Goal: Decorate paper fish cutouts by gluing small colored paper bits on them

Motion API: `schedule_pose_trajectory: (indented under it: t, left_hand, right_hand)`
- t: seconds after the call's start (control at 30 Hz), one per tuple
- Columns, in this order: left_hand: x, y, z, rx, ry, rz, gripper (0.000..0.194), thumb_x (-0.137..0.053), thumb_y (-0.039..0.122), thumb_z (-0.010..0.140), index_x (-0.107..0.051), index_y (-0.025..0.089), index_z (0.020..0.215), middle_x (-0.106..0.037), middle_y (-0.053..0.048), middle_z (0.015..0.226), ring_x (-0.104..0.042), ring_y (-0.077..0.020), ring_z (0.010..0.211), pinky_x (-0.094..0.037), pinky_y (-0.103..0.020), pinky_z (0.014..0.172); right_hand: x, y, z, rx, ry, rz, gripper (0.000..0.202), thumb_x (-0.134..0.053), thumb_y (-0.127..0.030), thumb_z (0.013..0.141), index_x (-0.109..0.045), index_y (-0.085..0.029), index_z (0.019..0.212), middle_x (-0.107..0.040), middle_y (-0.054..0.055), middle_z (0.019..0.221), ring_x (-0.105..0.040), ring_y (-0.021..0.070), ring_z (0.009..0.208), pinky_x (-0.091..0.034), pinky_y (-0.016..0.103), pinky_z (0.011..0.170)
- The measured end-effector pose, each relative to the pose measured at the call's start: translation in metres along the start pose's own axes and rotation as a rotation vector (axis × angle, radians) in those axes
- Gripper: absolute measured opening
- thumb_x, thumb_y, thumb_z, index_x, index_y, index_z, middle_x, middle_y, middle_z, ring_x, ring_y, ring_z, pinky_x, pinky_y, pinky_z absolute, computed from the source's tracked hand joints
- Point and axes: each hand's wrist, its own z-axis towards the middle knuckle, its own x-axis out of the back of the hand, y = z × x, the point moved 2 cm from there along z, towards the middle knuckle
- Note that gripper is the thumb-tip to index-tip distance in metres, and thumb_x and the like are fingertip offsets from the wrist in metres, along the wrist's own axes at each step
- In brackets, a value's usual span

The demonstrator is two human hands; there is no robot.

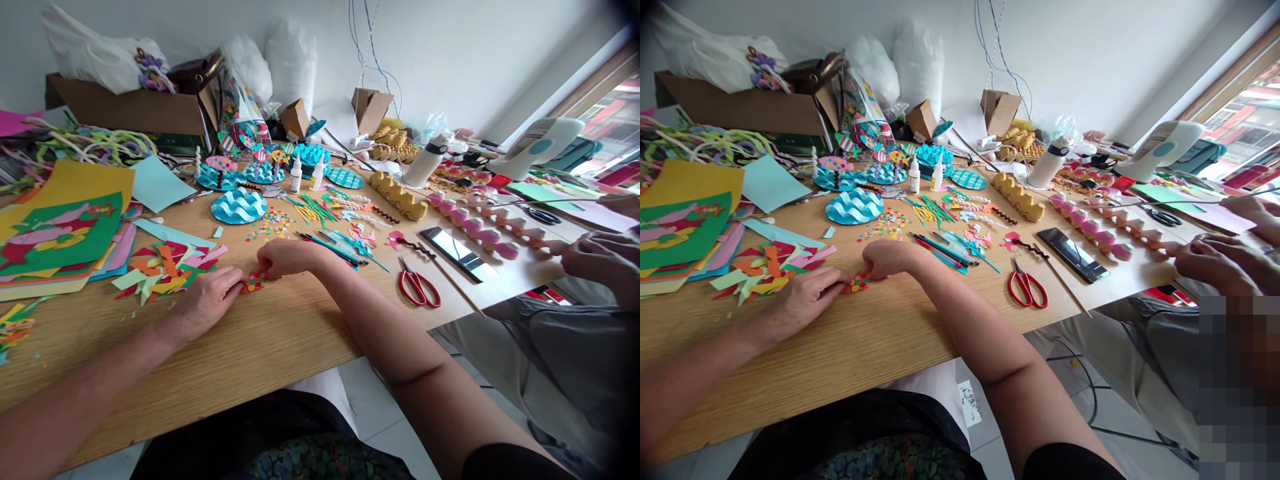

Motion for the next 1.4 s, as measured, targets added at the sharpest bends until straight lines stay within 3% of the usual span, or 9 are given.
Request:
schedule_pose_trajectory:
  t: [0.33,0.53,0.8,1.4]
  left_hand:
    - [-0.001,-0.001,-0.001,-0.015,0.024,0.019,0.025,-0.034,0.020,0.086,-0.059,0.018,0.083,-0.065,-0.004,0.078,-0.061,-0.0159,0.071,-0.048,-0.026,0.065]
    - [0.000,0.000,0.000,-0.005,0.019,0.027,0.025,-0.034,0.020,0.085,-0.059,0.018,0.083,-0.066,-0.004,0.078,-0.061,-0.0162,0.071,-0.048,-0.026,0.065]
    - [0.000,0.001,-0.001,-0.009,0.017,0.009,0.025,-0.034,0.021,0.085,-0.059,0.018,0.083,-0.065,-0.004,0.079,-0.062,-0.0160,0.071,-0.048,-0.026,0.064]
    - [-0.001,-0.001,-0.002,0.001,-0.010,0.034,0.026,-0.034,0.021,0.086,-0.060,0.018,0.085,-0.066,-0.004,0.081,-0.061,-0.0168,0.073,-0.049,-0.028,0.067]
  right_hand:
    - [-0.001,0.015,-0.001,0.081,0.051,0.239,0.017,-0.050,-0.013,0.072,-0.065,-0.011,0.081,-0.067,0.004,0.070,-0.054,0.0079,0.058,-0.035,0.017,0.053]
    - [-0.003,0.011,0.004,0.103,0.132,0.145,0.018,-0.053,-0.014,0.072,-0.068,-0.012,0.081,-0.068,0.004,0.077,-0.051,0.0076,0.061,-0.034,0.017,0.055]
    - [-0.002,0.002,0.004,0.051,0.072,0.085,0.020,-0.055,-0.016,0.075,-0.070,-0.011,0.088,-0.069,0.006,0.084,-0.052,0.0089,0.065,-0.034,0.018,0.055]
    - [0.001,0.001,0.000,0.055,0.062,0.092,0.021,-0.055,-0.015,0.075,-0.070,-0.012,0.089,-0.069,0.006,0.085,-0.052,0.0092,0.066,-0.033,0.018,0.056]
